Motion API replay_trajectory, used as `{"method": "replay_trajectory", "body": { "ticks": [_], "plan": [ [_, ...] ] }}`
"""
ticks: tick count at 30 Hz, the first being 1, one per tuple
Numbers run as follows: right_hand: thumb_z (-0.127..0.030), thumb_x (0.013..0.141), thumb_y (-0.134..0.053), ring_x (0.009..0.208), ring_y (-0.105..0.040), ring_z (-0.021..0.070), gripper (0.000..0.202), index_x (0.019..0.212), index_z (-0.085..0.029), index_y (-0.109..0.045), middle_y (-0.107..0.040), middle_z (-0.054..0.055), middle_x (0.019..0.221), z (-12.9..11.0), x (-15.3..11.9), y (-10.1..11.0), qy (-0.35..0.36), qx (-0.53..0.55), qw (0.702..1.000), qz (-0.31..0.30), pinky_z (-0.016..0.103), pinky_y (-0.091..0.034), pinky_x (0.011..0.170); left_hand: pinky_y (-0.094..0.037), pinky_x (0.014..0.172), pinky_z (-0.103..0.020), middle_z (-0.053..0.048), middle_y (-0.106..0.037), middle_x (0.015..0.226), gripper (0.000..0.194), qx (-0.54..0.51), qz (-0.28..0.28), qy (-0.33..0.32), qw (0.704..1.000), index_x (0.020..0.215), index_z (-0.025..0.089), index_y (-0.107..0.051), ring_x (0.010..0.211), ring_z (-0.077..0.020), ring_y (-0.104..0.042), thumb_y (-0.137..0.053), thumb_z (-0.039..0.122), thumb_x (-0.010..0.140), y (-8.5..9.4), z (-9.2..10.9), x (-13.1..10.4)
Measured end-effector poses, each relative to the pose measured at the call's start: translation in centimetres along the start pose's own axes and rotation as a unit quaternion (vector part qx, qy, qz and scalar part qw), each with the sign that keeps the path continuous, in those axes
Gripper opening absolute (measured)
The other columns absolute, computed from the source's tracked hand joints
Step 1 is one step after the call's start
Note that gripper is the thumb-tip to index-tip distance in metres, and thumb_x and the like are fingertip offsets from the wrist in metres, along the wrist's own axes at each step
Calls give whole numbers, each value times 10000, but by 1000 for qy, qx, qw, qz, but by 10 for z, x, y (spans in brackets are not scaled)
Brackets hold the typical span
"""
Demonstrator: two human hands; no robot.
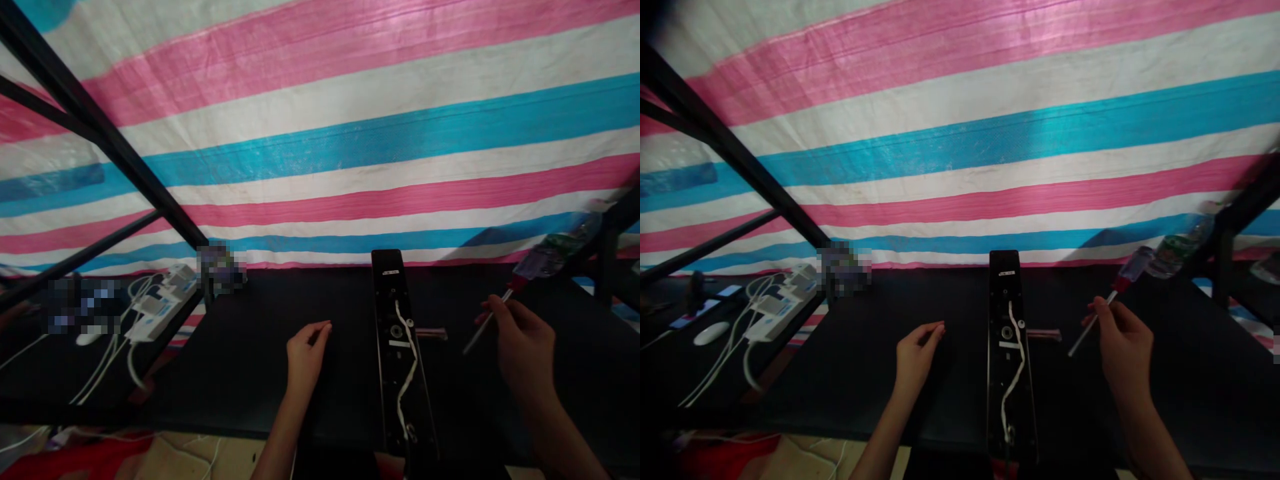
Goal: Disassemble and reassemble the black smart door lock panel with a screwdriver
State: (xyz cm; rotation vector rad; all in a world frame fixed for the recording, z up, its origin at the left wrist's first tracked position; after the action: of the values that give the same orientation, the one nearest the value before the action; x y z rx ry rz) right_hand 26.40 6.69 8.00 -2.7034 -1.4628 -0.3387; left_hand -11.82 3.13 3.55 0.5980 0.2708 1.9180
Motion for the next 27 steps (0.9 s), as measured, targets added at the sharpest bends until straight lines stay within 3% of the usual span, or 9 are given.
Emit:
{"method": "replay_trajectory", "body": {
  "ticks": [2,5,8,11,18,27],
  "plan": [
    [-616,789,-669,513,-565,172,429,720,-194,-698,-606,11,556,18,9,16,6,-155,988,-16,291,-412,493,-597,796,-407,-74,-789,914,237,29,-12,-19,999,917,213,-807,864,-249,-737,-638,380,909,4,-13,3],
    [-654,750,-604,518,-589,208,462,708,-207,-709,-648,35,585,49,15,27,20,-288,956,-50,329,-421,520,-563,889,-436,-54,-775,969,142,55,-63,-56,995,890,261,-818,965,-254,-699,-687,314,883,-7,-17,4],
    [-678,720,-564,519,-622,238,494,712,-212,-726,-687,54,615,78,14,26,25,-338,936,-95,359,-450,544,-531,930,-446,-31,-765,996,109,85,-120,-91,985,847,301,-823,1023,-258,-662,-740,232,839,-23,-15,3],
    [-675,702,-569,599,-679,268,502,754,-213,-758,-749,78,728,98,11,25,24,-340,932,-124,383,-506,611,-526,899,-430,-36,-741,973,141,113,-144,-105,977,884,297,-822,984,-246,-644,-719,205,863,-26,-18,4],
    [-662,756,-555,696,-706,287,484,811,-225,-757,-770,95,838,109,9,27,53,-352,923,-146,408,-553,679,-522,858,-431,-52,-700,915,160,167,-125,-98,973,951,250,-803,912,-247,-622,-645,238,926,-9,-29,2],
    [-699,802,-475,743,-653,308,550,816,-199,-703,-690,115,778,109,8,19,120,-375,906,-154,468,-533,705,-543,855,-426,-61,-703,925,186,189,-98,-84,974,928,228,-787,914,-248,-633,-602,249,937,-8,-26,0]
  ]
}}
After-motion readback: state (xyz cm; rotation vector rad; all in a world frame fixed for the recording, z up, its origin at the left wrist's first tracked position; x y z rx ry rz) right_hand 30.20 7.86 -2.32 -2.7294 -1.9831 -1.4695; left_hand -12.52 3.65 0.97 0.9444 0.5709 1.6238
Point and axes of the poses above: each hand's wrist, its own x-axis towards the middle knuckle, its own y-axis out of the back of the hand, z = x × y, the point moved 4 cm from there along x, towards the middle knuckle
